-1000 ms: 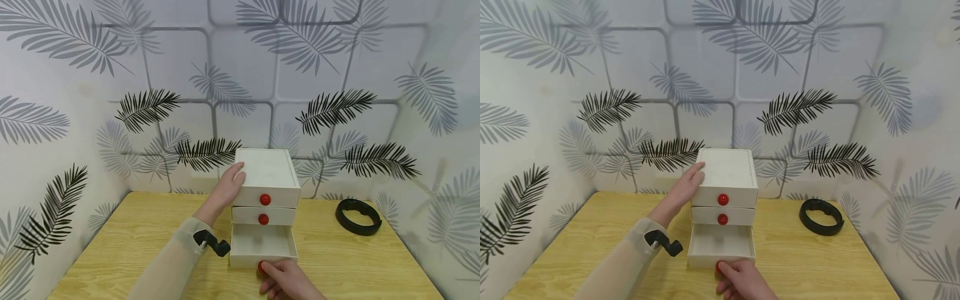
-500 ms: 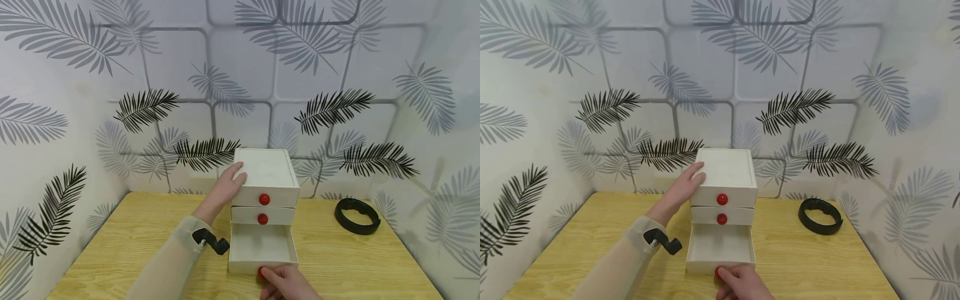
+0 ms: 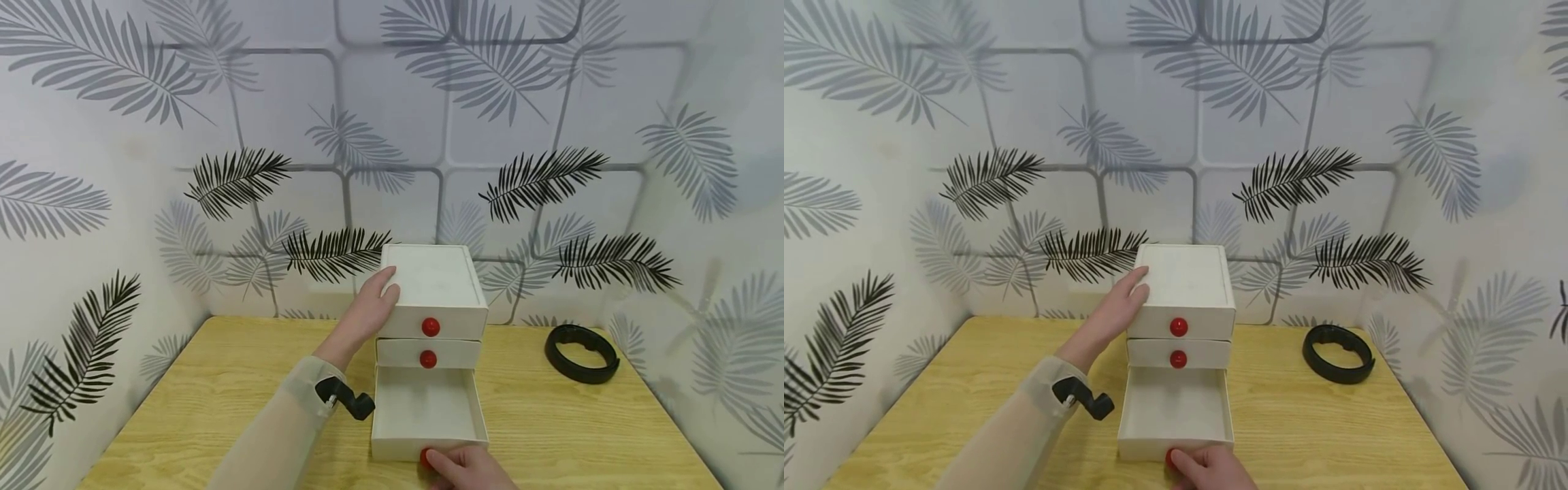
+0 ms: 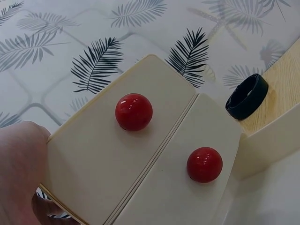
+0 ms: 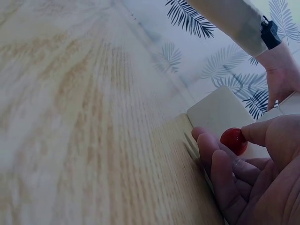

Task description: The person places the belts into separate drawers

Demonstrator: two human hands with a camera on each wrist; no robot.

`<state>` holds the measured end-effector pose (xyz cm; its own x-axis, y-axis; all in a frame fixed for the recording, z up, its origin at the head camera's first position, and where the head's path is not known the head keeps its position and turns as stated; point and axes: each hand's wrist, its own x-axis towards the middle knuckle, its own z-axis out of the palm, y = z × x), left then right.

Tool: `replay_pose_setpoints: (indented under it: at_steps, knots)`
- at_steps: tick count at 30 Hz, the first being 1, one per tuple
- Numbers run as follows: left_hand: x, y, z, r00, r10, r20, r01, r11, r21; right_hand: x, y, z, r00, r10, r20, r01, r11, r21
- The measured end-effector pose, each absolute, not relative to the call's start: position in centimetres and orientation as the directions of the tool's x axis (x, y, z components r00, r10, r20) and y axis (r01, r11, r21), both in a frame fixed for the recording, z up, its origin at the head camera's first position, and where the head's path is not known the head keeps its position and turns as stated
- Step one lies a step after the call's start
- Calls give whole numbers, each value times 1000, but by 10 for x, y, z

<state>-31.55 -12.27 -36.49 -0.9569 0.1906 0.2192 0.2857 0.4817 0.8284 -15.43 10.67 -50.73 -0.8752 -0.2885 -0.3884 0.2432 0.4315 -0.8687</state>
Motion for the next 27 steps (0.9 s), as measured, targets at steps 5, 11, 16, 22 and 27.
replay_pose_setpoints:
  at_steps: [5,11,16,22,27]
  knots:
    - [-316,-123,-366,-956,192,223,289,483,827,-151,106,-508,-877,-281,-389,238,449,-861]
    - [-316,-123,-366,-953,192,236,302,497,814,-150,107,-508,-879,-284,-382,220,470,-855]
    - [-316,-123,-367,-951,191,243,307,500,810,-150,107,-506,-878,-282,-387,228,466,-855]
    - [-316,-122,-367,-952,188,241,304,496,813,-149,107,-504,-869,-287,-403,257,434,-863]
    - [-316,-122,-367,-950,188,249,311,493,813,-149,107,-504,-864,-298,-405,260,424,-868]
